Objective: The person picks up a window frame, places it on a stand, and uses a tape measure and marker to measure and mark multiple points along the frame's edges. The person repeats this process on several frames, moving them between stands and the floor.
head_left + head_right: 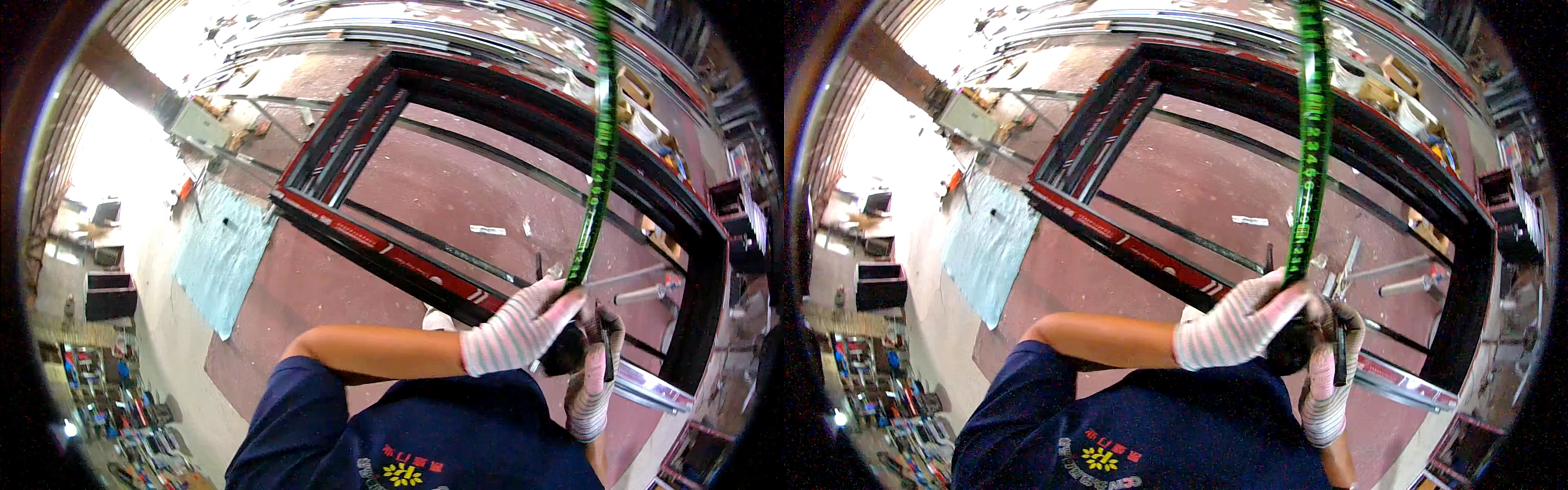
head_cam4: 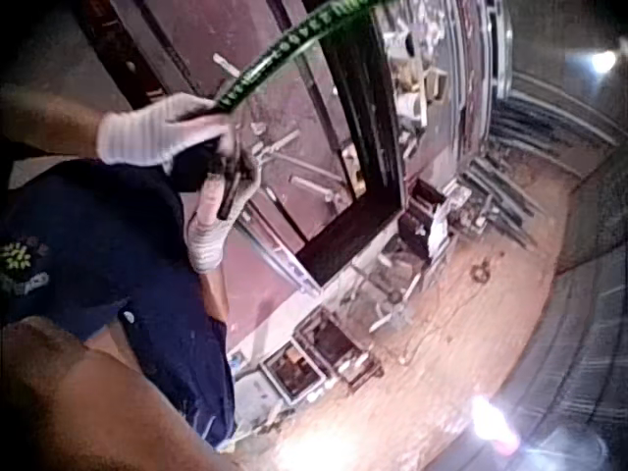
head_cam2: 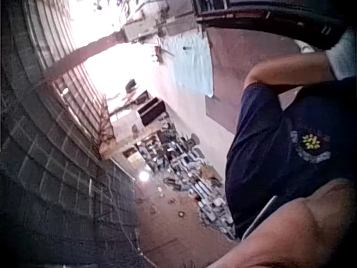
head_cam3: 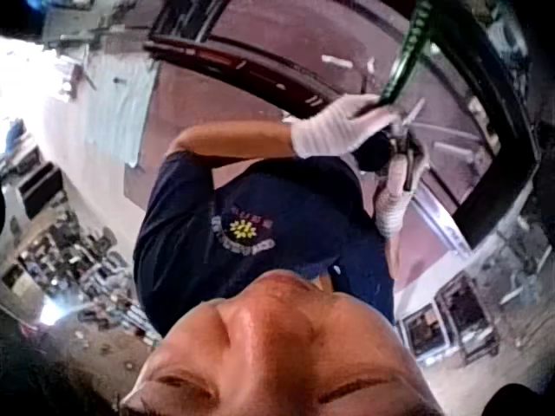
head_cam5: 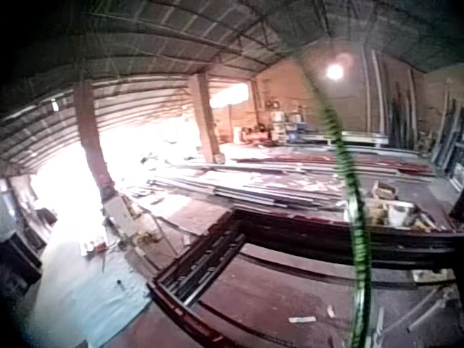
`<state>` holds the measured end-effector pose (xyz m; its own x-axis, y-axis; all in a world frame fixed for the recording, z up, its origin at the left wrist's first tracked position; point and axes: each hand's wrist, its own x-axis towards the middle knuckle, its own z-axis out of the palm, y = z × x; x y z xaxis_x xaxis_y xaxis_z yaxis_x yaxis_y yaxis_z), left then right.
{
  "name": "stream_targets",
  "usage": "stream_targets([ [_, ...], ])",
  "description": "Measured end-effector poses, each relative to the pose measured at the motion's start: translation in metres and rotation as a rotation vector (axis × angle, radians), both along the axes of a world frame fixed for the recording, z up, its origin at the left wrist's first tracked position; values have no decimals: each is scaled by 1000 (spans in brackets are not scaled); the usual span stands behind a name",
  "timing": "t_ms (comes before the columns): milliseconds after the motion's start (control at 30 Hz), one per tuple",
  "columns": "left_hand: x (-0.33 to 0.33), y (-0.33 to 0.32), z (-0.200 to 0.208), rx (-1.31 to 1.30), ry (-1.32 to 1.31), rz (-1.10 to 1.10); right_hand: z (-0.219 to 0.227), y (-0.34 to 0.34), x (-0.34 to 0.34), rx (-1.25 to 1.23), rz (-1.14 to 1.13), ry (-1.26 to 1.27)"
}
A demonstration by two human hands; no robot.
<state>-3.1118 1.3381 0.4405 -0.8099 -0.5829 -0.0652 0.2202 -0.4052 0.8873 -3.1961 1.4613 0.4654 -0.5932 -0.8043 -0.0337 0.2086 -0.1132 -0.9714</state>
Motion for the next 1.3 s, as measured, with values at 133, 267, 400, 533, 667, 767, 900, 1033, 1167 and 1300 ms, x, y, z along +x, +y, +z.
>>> stream_targets([
  [133, 4, -2, 6, 39, 72, 188, 5, -12, -11, 73, 116, 14],
  [267, 43, -25, 16, -148, 18, 416, 22, -17, -14, 247, 287, -40],
  [400, 91, -59, 34, -27, -3, 576, 29, 6, -43, 383, 397, 9],
  [533, 141, -108, 26, -2, 5, 795, 46, 41, -93, 594, 460, 290],
  [667, 184, -140, -2, 107, -39, 892, 23, 76, -144, 732, 402, 678],
  [767, 213, -151, -34, 197, -125, 903, 43, 81, -156, 826, 472, 838],
  [900, 225, -157, -68, 272, -330, 924, 22, 127, -188, 836, 351, 1016],
  [1033, 215, -148, -67, 272, -535, 932, 21, 132, -186, 850, 288, 978],
  [1167, 209, -147, -55, 231, -698, 838, 5, 147, -199, 854, 246, 1018],
  [1300, 210, -143, -55, 193, -758, 776, -7, 159, -206, 747, 181, 1139],
])
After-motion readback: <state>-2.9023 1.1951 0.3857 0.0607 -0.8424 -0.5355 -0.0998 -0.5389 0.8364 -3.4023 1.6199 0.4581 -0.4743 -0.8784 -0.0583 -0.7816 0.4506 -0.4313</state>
